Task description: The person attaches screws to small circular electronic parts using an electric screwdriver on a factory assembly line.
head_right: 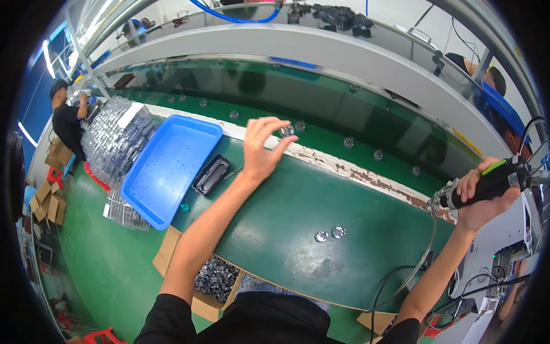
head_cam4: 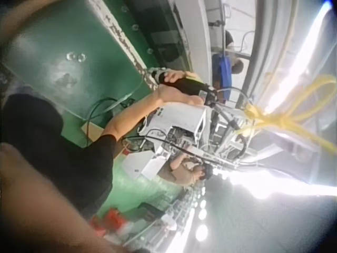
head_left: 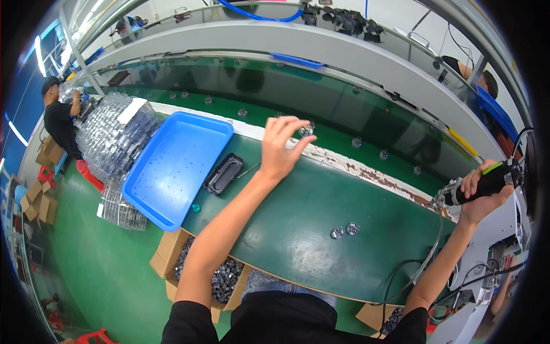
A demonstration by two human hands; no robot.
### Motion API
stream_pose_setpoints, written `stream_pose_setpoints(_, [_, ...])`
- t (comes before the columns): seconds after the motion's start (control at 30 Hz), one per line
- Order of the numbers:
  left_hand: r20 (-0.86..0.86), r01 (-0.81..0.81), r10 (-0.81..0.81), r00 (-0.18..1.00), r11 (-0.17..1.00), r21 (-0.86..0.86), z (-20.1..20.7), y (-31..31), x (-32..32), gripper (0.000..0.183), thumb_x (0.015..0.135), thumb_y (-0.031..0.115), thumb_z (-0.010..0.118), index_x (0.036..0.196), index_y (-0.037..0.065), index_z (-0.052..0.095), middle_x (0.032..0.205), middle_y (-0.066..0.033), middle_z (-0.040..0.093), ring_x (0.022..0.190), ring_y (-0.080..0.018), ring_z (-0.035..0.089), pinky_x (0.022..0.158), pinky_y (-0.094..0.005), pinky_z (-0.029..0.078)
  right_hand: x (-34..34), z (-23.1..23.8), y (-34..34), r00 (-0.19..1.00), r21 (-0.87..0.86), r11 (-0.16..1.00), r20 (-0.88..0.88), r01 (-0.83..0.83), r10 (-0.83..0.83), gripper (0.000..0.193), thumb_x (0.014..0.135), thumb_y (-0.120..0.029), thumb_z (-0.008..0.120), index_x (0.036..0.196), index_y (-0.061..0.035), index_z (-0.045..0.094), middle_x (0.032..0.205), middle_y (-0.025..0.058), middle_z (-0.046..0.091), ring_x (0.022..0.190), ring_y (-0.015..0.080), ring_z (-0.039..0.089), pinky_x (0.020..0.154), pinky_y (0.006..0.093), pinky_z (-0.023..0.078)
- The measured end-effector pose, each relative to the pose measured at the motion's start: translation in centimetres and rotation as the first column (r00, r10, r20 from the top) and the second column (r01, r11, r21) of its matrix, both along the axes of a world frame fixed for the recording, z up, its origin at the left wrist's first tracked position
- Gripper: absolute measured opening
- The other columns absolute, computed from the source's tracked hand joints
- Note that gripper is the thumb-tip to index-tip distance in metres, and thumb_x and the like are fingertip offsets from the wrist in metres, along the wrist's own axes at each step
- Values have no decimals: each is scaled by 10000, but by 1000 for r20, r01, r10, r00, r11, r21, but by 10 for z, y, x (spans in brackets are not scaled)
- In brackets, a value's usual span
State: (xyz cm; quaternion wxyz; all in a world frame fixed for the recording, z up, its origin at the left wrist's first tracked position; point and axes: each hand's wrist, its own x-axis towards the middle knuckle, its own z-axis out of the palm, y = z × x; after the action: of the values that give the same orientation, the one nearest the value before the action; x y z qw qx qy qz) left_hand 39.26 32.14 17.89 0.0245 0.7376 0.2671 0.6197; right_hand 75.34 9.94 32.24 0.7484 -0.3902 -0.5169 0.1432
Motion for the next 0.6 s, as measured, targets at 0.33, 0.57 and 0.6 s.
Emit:
stream_pose_setpoints(0.33, [4,11,-11,1000,998,57,1,3,4,349,713,82,900,1001,75,703,1010,-74,702,916,-264,612,811,-371,473,-8,7,-3,995,-13,996,52,84,-83,914,866,-898,427,990,0,538,537,16,414,397,110,392,417,252,339])
stream_pose_setpoints(0.57, [30,9,-9,1000,1000,22,-3,2,2,315,744,95,882,994,59,694,988,-88,693,902,-275,610,787,-373,474,-10,7,-3,996,-19,997,53,70,-69,919,864,-903,420,983,1,539,533,16,411,391,111,387,417,255,348])
stream_pose_setpoints(0.6, [32,5,-5,999,1000,17,-3,3,2,315,744,95,882,994,59,694,988,-88,693,902,-275,610,787,-373,474,-12,8,-2,995,-15,996,52,83,-82,919,862,-903,423,983,1,538,532,15,410,388,111,389,416,257,352])
